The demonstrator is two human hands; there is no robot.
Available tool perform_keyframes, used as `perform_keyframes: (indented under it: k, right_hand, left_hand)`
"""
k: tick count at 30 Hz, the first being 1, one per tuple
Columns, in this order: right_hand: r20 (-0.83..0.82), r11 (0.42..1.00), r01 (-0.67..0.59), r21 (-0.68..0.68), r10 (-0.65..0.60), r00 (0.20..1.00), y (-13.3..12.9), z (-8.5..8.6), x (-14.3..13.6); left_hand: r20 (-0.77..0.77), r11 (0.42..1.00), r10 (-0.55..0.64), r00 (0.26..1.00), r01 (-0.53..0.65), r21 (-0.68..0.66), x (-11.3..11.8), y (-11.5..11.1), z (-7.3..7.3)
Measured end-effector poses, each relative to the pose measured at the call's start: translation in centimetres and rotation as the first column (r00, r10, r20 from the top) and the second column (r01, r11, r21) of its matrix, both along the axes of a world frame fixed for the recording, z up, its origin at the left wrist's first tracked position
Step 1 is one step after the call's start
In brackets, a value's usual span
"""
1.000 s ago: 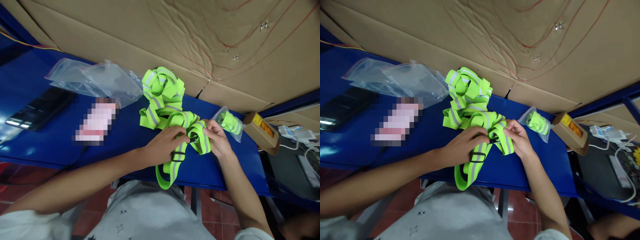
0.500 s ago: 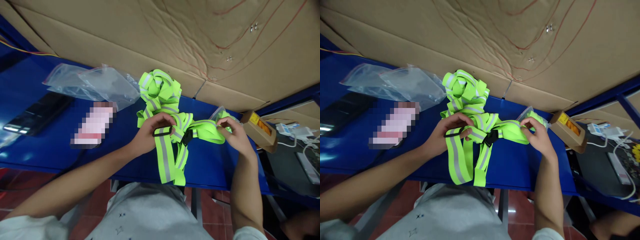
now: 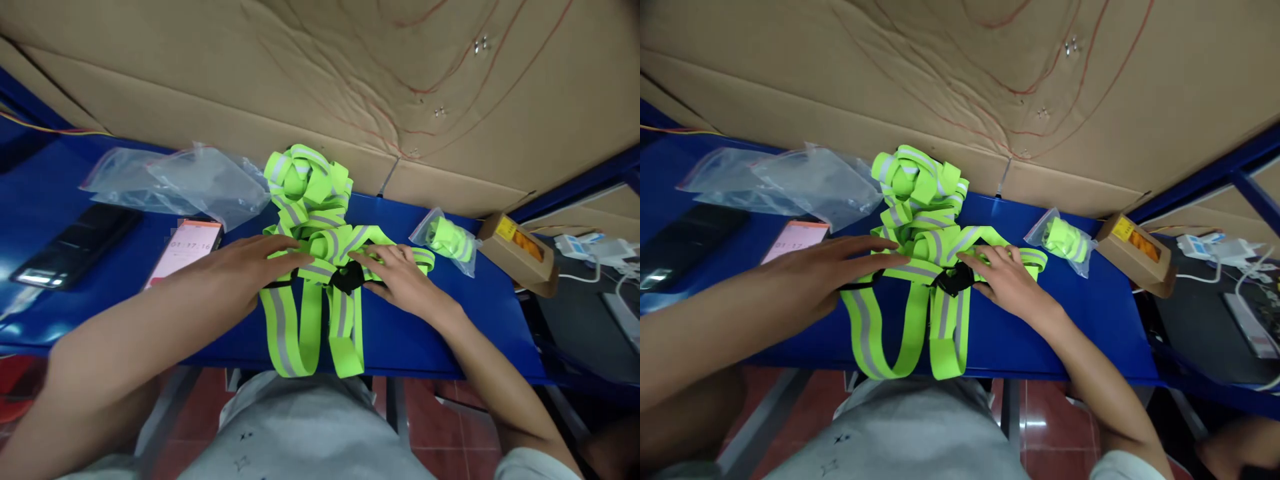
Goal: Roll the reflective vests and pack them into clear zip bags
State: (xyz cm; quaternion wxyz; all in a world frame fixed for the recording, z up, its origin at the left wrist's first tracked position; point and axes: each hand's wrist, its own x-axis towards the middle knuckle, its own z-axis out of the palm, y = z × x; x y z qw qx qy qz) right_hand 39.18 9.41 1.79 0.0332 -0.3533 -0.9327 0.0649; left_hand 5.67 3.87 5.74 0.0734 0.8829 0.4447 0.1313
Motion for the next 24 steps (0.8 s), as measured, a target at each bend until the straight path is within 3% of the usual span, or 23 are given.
perform_keyframes:
  k: [4,6,8,10,11,13,15,17,20,24]
  right_hand:
    - [-0.01,0.997,-0.08,0.003,0.08,0.997,0.3,0.1,-1.0]
    - [-0.026,0.995,-0.099,-0.006,0.099,0.995,0.4,0.2,-1.2]
    - [-0.031,0.994,-0.103,-0.04,0.102,0.994,0.4,0.2,-1.3]
    - [-0.026,0.992,-0.09,-0.089,0.088,0.996,0.5,0.2,-1.5]
    - [-0.025,0.991,-0.081,-0.11,0.079,0.997,0.5,0.1,-1.5]
    - [-0.04,0.991,-0.054,-0.125,0.05,0.998,0.4,0.0,-1.7]
    - [-0.057,0.993,-0.026,-0.115,0.019,0.998,0.2,-0.3,-1.7]
    - [-0.068,0.996,-0.009,-0.092,0.003,0.998,0.0,-0.7,-1.6]
    - [-0.09,0.998,-0.006,-0.057,0.001,0.996,0.0,-1.3,-1.3]
    - [-0.126,0.999,-0.001,-0.048,-0.005,0.992,0.1,-1.7,-0.8]
  left_hand:
    - [-0.095,0.975,-0.016,0.995,0.037,0.219,1.4,-1.6,3.2]
    - [-0.026,0.947,-0.069,0.997,0.074,0.312,2.9,-2.9,4.8]
    - [0.074,0.934,-0.143,0.987,0.11,0.339,5.2,-4.4,5.2]
    - [0.092,0.94,-0.253,0.963,0.222,0.259,7.9,-5.2,3.9]
    - [0.046,0.953,-0.233,0.971,0.218,0.212,9.2,-5.1,2.7]
    - [-0.123,0.989,-0.058,0.991,0.074,0.128,11.2,-3.9,-0.3]
    - [-0.161,0.993,0.021,0.987,-0.001,0.12,12.2,-1.9,-3.2]
    - [-0.135,0.995,0.041,0.99,-0.029,0.093,12.3,0.1,-5.2]
    - [-0.072,0.998,0.034,0.997,-0.03,0.053,11.8,1.7,-6.2]
    - [0.041,0.998,-0.027,0.999,0.025,0.052,11.1,1.6,-6.2]
